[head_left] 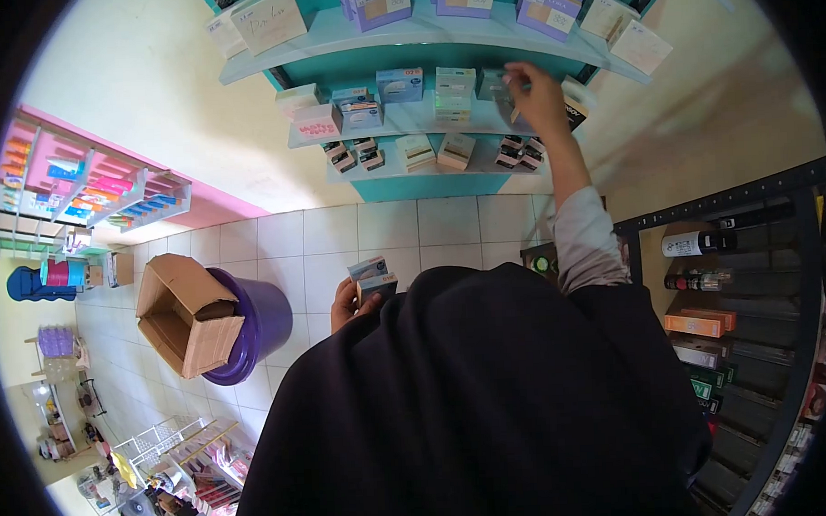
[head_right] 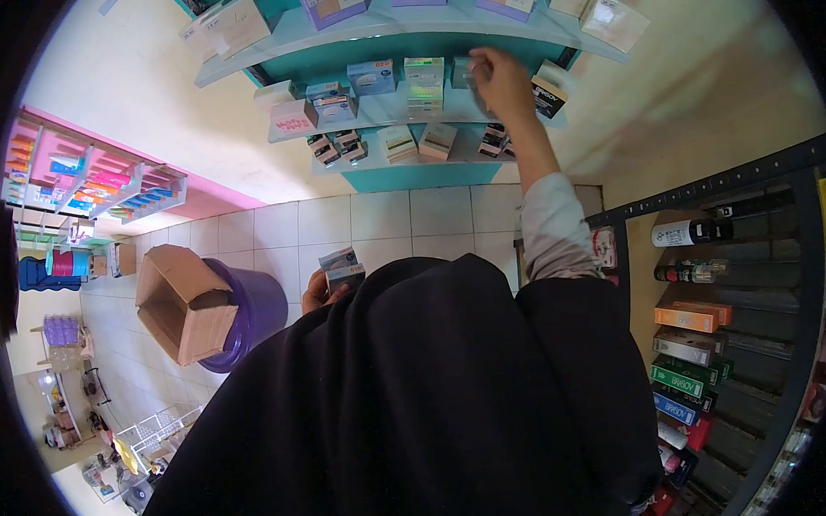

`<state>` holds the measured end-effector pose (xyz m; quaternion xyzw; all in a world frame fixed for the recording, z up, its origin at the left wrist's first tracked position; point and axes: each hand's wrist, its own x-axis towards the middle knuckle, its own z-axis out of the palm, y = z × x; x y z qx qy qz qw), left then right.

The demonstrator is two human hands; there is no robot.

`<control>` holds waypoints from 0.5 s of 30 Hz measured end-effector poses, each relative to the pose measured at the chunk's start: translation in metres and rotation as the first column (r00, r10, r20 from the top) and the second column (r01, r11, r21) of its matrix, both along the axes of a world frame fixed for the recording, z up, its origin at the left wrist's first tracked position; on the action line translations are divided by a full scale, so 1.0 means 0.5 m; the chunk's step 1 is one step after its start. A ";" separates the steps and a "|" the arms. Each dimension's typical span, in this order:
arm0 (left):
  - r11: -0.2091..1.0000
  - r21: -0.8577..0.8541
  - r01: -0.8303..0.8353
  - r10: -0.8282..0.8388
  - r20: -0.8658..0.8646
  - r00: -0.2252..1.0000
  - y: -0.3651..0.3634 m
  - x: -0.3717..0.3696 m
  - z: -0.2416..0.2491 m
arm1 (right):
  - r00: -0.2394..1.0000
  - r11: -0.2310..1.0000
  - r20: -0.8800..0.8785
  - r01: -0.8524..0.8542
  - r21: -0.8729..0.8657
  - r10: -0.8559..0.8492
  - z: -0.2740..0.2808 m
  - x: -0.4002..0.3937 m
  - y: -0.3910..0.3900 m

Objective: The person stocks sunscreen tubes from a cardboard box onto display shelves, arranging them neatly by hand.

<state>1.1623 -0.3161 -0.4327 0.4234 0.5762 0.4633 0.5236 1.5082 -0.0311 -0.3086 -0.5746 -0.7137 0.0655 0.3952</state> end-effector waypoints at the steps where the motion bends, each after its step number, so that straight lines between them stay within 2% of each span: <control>1: 1.000 -0.005 0.002 -0.002 0.009 1.000 0.002 0.000 0.001 | 0.997 0.998 -0.078 0.006 -0.065 -0.011 -0.013 -0.016 -0.011; 4: 1.000 -0.019 0.008 -0.007 0.032 0.999 0.005 0.006 0.012 | 0.969 0.991 -0.243 0.011 -0.132 -0.044 -0.067 -0.050 -0.020; 8: 1.000 0.014 0.010 -0.010 0.024 1.000 0.002 0.006 0.004 | 0.968 0.994 -0.244 0.035 -0.099 -0.059 -0.087 -0.079 0.006; 11: 0.999 0.034 0.011 -0.011 -0.015 1.000 -0.005 -0.001 -0.004 | 0.956 0.989 -0.287 0.022 -0.145 -0.063 -0.091 -0.087 0.031; 14: 1.000 0.027 0.000 0.000 -0.020 1.000 -0.012 -0.008 -0.003 | 0.992 0.999 -0.127 -0.016 0.052 0.022 -0.072 -0.097 0.042; 15: 1.000 0.023 -0.003 0.003 -0.016 1.000 -0.014 -0.009 -0.003 | 0.995 0.999 -0.101 -0.005 0.035 0.009 -0.059 -0.101 0.045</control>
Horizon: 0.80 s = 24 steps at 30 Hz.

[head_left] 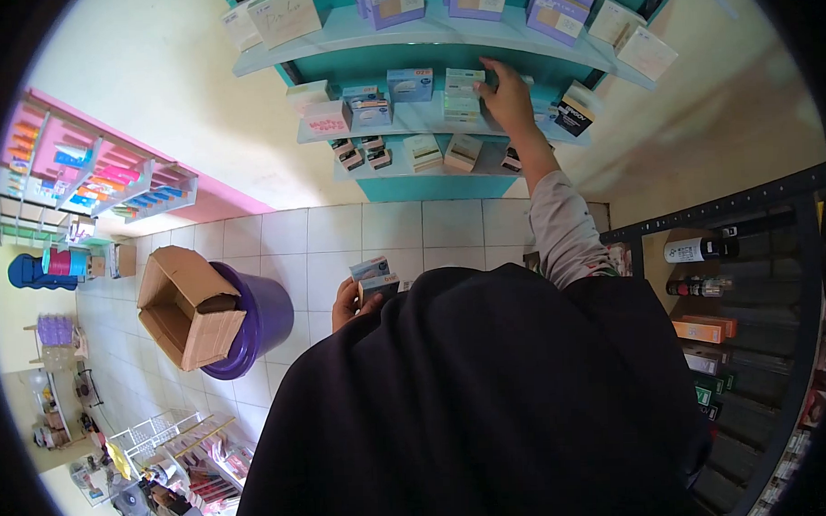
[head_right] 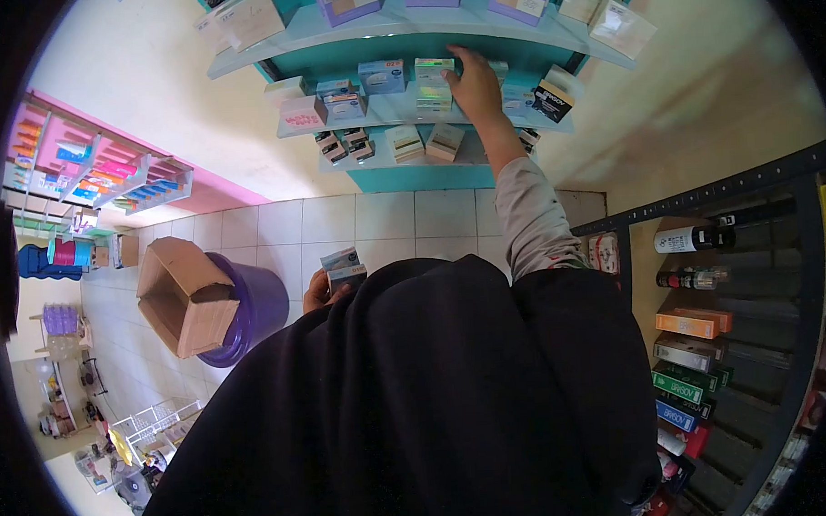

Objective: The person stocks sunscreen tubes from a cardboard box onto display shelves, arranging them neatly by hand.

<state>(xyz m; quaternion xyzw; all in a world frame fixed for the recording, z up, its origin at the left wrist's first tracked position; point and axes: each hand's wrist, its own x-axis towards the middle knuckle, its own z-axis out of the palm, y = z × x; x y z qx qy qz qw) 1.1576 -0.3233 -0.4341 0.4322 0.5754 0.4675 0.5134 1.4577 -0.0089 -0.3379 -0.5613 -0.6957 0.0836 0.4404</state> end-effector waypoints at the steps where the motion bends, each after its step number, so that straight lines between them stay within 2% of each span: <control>1: 1.000 0.004 -0.009 0.009 -0.002 1.000 -0.003 -0.001 0.003 | 1.000 1.000 0.027 0.014 -0.017 -0.014 0.015 -0.002 0.002; 2: 1.000 0.010 -0.016 0.016 -0.003 1.000 -0.006 -0.001 0.007 | 0.998 0.999 0.054 0.030 -0.032 -0.029 0.025 -0.005 0.002; 5: 0.999 0.040 -0.034 0.036 -0.043 0.998 -0.011 -0.005 0.000 | 0.992 0.984 0.091 0.071 0.165 -0.086 0.025 -0.006 -0.004; 6: 0.998 0.051 -0.041 0.044 -0.062 0.997 -0.014 -0.007 -0.006 | 0.998 0.989 0.024 0.054 0.138 -0.058 0.034 -0.015 -0.022; 8: 0.999 0.000 -0.043 0.042 0.108 0.993 -0.010 -0.010 -0.020 | 0.994 0.996 -0.110 0.013 0.083 -0.004 0.042 -0.035 -0.085; 10: 0.998 -0.046 -0.034 0.043 0.231 0.972 0.008 -0.011 -0.015 | 0.953 0.994 -0.284 -0.110 -0.006 0.104 0.015 -0.073 -0.147; 12: 0.996 -0.089 -0.023 0.049 0.300 0.953 0.044 -0.017 0.024 | 0.904 0.881 -0.366 -0.346 -0.322 0.221 -0.062 -0.108 -0.191; 14: 1.000 -0.001 -0.014 0.014 0.384 0.923 0.076 -0.014 0.051 | 0.729 0.574 -0.600 -0.659 -0.485 0.330 -0.059 -0.148 -0.261; 15: 1.000 0.006 -0.028 0.023 0.453 0.891 0.091 -0.005 0.070 | 0.694 0.512 -0.657 -0.696 -0.504 0.296 -0.064 -0.166 -0.287; 17: 0.999 -0.033 -0.030 0.043 0.484 0.874 0.111 0.018 0.119 | 0.626 0.393 -0.752 -0.757 -0.523 0.205 -0.074 -0.191 -0.327; 20: 0.999 -0.050 0.018 0.007 0.463 0.887 0.128 0.043 0.135 | 0.540 0.382 -0.834 -0.798 -0.467 0.109 -0.062 -0.200 -0.357; 24: 0.997 -0.069 0.017 0.030 0.620 0.784 0.132 0.056 0.155 | 0.486 0.437 -0.873 -0.797 -0.418 0.051 -0.049 -0.175 -0.357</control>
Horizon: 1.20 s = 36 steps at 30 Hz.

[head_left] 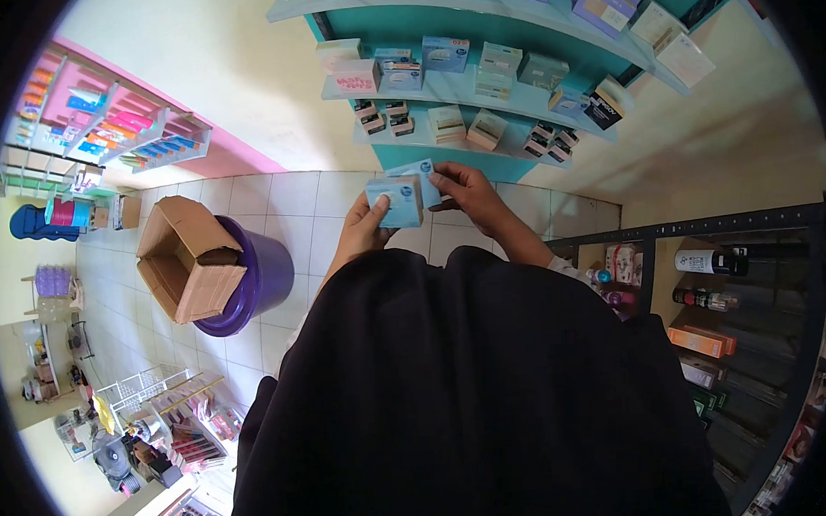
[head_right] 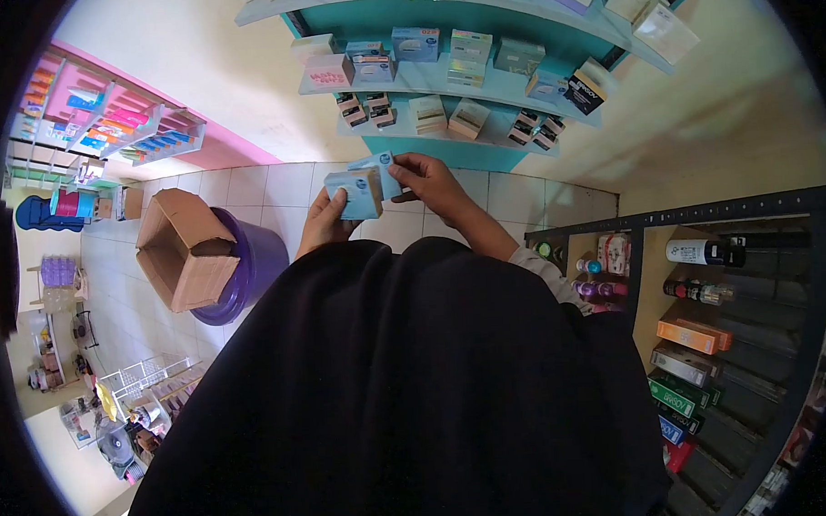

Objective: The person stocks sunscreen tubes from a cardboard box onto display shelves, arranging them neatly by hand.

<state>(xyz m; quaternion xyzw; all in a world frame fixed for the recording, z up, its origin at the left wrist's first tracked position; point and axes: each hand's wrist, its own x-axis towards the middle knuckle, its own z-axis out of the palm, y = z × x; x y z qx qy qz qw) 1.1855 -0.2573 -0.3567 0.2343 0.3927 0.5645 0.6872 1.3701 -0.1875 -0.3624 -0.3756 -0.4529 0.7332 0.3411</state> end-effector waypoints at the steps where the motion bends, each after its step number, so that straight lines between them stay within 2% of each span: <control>1: 1.000 -0.014 -0.019 0.021 0.077 0.997 -0.002 0.001 0.011 | 1.000 1.000 -0.007 0.026 -0.016 -0.026 0.005 0.004 -0.001; 2: 0.999 -0.030 -0.039 0.043 0.153 0.987 -0.002 0.001 0.016 | 0.999 0.998 -0.014 0.051 -0.032 -0.051 0.007 0.009 -0.002; 8: 0.989 -0.039 -0.141 0.144 0.084 0.986 0.008 -0.006 -0.006 | 0.993 0.993 -0.040 0.111 -0.051 -0.113 -0.001 0.022 0.000; 11: 0.987 -0.070 -0.145 0.152 0.114 0.982 0.009 -0.001 -0.002 | 0.987 0.987 -0.076 0.138 -0.083 -0.145 -0.020 0.023 0.001; 17: 0.992 0.001 -0.124 0.124 0.045 0.991 0.009 0.003 -0.019 | 0.954 0.954 -0.203 0.167 -0.251 -0.220 -0.019 0.040 -0.003; 20: 0.990 -0.052 -0.129 0.133 0.069 0.989 0.007 -0.001 -0.036 | 0.911 0.914 -0.219 0.279 -0.294 -0.349 -0.037 0.065 0.007; 23: 0.983 -0.118 -0.142 0.150 0.065 0.986 -0.003 -0.003 -0.044 | 0.820 0.831 -0.175 0.500 -0.243 -0.545 -0.056 0.107 0.035; 26: 0.981 -0.132 -0.142 0.151 0.057 0.987 -0.016 -0.004 -0.067 | 0.756 0.767 -0.128 0.637 -0.078 -0.641 -0.095 0.168 0.093; 29: 0.982 -0.137 -0.133 0.142 0.056 0.988 -0.027 0.002 -0.074 | 0.724 0.733 -0.139 0.680 -0.022 -0.676 -0.106 0.220 0.149; 31: 0.979 -0.150 -0.136 0.146 0.057 0.988 -0.031 0.008 -0.075 | 0.689 0.697 -0.123 0.716 -0.045 -0.715 -0.144 0.242 0.197; 36: 0.985 -0.127 -0.120 0.129 0.062 0.990 -0.033 0.006 -0.079 | 0.597 0.600 -0.088 0.800 -0.007 -0.797 -0.134 0.237 0.236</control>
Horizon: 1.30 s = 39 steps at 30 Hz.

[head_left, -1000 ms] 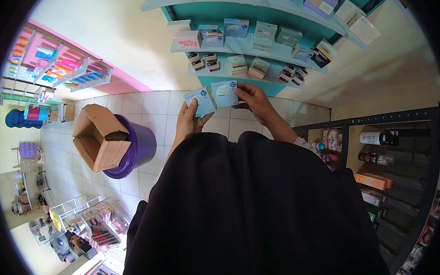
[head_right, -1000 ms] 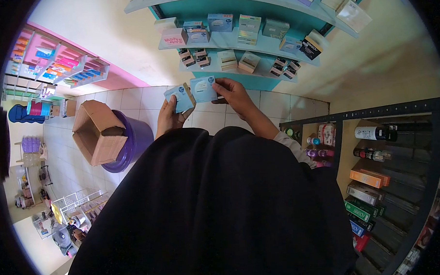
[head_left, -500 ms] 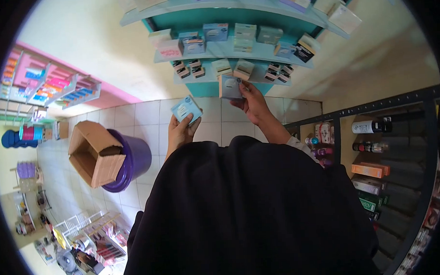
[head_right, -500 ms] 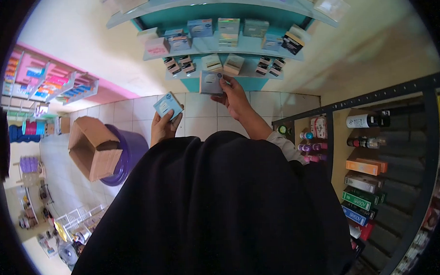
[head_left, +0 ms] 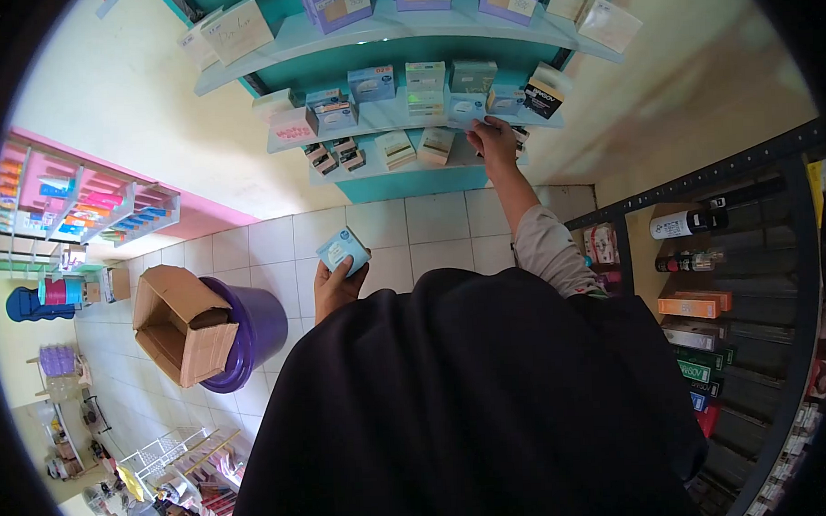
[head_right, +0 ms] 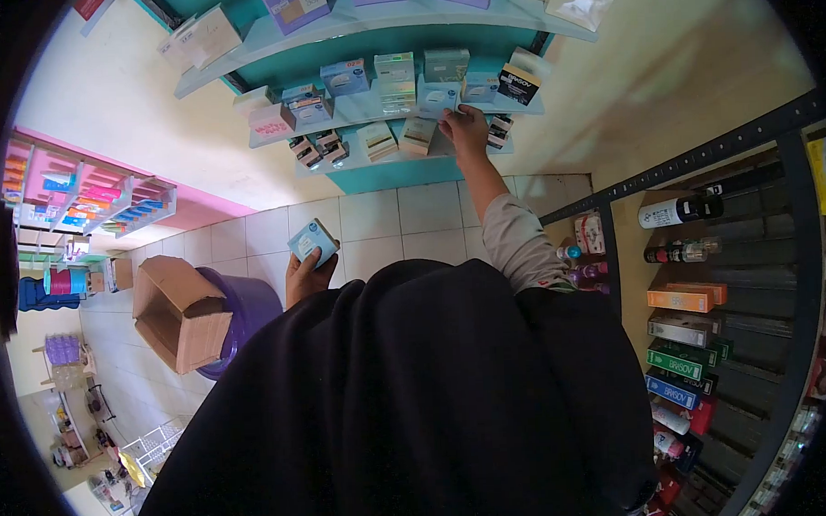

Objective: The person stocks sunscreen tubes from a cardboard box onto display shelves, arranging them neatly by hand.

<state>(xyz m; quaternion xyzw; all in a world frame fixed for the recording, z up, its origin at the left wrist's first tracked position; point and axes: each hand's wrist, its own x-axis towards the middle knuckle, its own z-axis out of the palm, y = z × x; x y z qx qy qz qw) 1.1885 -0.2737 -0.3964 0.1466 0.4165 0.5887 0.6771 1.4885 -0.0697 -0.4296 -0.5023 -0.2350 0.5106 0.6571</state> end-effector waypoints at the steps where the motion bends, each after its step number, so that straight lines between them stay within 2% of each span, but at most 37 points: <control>1: 1.000 0.001 -0.002 0.002 -0.003 1.000 -0.001 -0.001 0.001 | 1.000 1.000 0.016 -0.003 0.004 0.003 -0.003 -0.001 0.003; 6: 1.000 -0.022 -0.014 0.014 -0.007 1.000 0.000 -0.009 -0.012 | 0.992 1.000 0.129 -0.009 0.016 0.007 -0.020 0.007 0.029; 9: 1.000 -0.022 -0.009 0.009 -0.002 1.000 0.000 -0.007 -0.011 | 0.995 0.999 0.095 -0.021 0.029 0.018 -0.019 0.009 0.027; 12: 1.000 -0.028 -0.010 0.010 -0.002 1.000 0.003 -0.008 -0.018 | 0.976 0.996 0.203 0.084 -0.021 -0.078 -0.004 0.004 0.009; 13: 0.999 -0.032 -0.012 0.012 -0.003 1.000 0.004 -0.009 -0.021 | 0.903 0.986 0.397 0.155 0.059 -0.166 0.001 0.008 0.003; 15: 1.000 -0.022 -0.005 0.004 -0.003 1.000 0.006 -0.008 -0.015 | 0.623 0.939 0.703 0.237 0.248 -0.343 0.012 0.027 -0.008; 18: 1.000 -0.018 -0.001 0.001 -0.005 1.000 0.007 -0.006 -0.014 | 0.183 0.877 0.858 0.132 0.462 -0.480 0.058 0.080 -0.013; 21: 1.000 -0.027 0.006 -0.006 -0.001 1.000 0.007 -0.007 -0.022 | -0.015 0.948 0.950 0.058 0.312 -0.312 0.098 0.114 -0.010; 22: 0.999 -0.031 0.009 -0.009 0.001 1.000 0.007 -0.008 -0.025 | -0.044 0.970 0.970 0.038 0.240 -0.238 0.091 0.128 0.004; 25: 0.998 -0.057 0.003 -0.002 0.007 1.000 0.005 -0.007 -0.024 | -0.068 0.992 0.990 -0.031 0.118 -0.120 0.104 0.149 0.019; 28: 0.999 -0.051 0.004 -0.004 -0.001 1.000 0.003 -0.009 -0.022 | -0.025 0.997 0.999 -0.066 0.038 -0.040 0.123 0.170 0.029; 31: 0.999 -0.042 -0.007 0.007 0.000 1.000 -0.001 -0.009 -0.022 | -0.040 0.994 0.998 -0.099 0.039 -0.043 0.125 0.173 0.034; 34: 0.999 -0.033 0.008 -0.008 0.015 1.000 -0.004 -0.012 -0.029 | 0.038 0.983 0.996 -0.169 -0.068 0.075 0.110 0.199 0.067; 37: 0.999 -0.041 -0.013 0.014 0.017 1.000 -0.007 -0.012 -0.031 | 0.123 0.984 0.986 -0.152 -0.096 0.115 0.127 0.192 0.062; 39: 0.998 -0.052 -0.022 0.022 0.009 1.000 -0.009 -0.015 -0.029 | 0.345 0.980 0.922 -0.154 -0.129 0.175 0.134 0.185 0.050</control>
